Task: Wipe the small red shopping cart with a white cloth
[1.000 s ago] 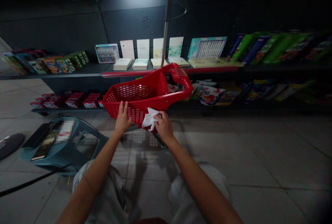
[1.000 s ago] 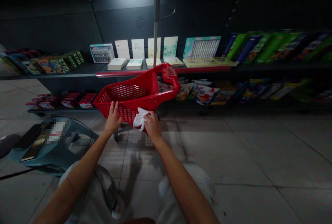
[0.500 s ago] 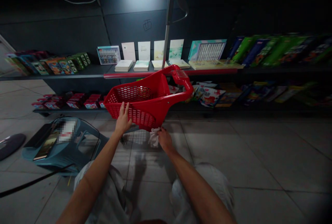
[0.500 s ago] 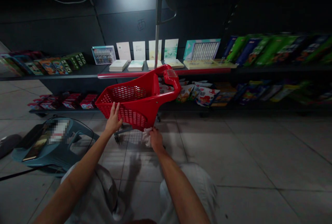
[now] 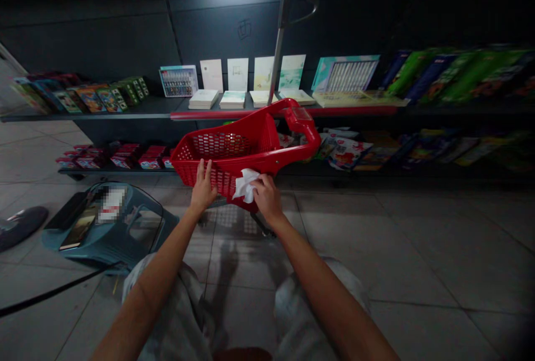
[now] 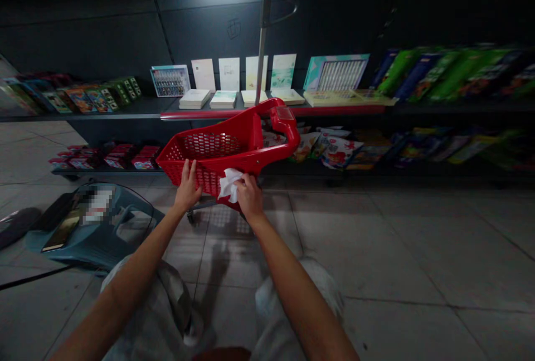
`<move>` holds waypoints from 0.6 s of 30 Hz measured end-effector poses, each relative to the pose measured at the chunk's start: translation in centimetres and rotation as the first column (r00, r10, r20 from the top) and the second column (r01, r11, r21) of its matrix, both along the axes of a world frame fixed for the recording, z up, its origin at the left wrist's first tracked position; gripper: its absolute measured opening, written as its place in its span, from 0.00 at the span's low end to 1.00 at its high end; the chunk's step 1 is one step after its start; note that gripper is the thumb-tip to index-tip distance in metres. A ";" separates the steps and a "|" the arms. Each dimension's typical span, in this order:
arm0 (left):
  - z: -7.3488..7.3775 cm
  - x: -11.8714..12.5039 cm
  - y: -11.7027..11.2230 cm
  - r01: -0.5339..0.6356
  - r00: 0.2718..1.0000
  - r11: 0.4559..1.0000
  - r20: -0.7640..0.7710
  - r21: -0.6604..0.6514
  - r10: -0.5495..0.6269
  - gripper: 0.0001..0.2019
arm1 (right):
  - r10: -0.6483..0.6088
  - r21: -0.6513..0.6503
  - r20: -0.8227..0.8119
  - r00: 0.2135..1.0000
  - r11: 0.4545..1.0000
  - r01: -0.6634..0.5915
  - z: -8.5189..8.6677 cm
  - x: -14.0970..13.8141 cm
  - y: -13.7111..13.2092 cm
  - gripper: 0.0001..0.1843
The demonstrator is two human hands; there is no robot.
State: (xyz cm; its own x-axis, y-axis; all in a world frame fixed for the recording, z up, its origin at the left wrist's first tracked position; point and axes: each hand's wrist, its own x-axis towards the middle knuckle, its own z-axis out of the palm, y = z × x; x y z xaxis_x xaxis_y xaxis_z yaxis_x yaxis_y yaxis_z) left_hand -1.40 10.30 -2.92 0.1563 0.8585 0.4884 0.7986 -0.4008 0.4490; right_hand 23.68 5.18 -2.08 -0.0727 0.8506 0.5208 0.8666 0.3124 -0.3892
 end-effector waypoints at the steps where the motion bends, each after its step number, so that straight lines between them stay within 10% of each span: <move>1: 0.0 0.0 -0.1 0.003 1.000 1.000 -0.003 0.004 -0.003 0.51 | 0.012 -0.043 0.041 0.999 0.999 -0.010 -0.7 0.0 0.1 0.19; 8: 0.5 -0.1 -0.6 0.000 1.000 1.000 -0.011 -0.023 -0.001 0.49 | 0.064 -0.170 0.048 0.997 0.984 -0.055 -3.5 -1.2 -0.9 0.22; 18: 0.2 0.3 -1.1 0.008 1.000 1.000 0.027 -0.030 -0.007 0.50 | 0.013 -0.025 -0.109 0.994 1.000 -0.015 0.3 -0.5 -1.5 0.18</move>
State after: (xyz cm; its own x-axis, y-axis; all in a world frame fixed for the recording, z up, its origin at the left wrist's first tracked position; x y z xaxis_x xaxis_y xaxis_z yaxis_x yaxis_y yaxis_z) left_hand -1.06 9.16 -2.70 0.1501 0.8718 0.4662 0.7828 -0.3928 0.4826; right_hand 23.20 3.67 -1.83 -0.0288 0.8631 0.5042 0.8142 0.3128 -0.4890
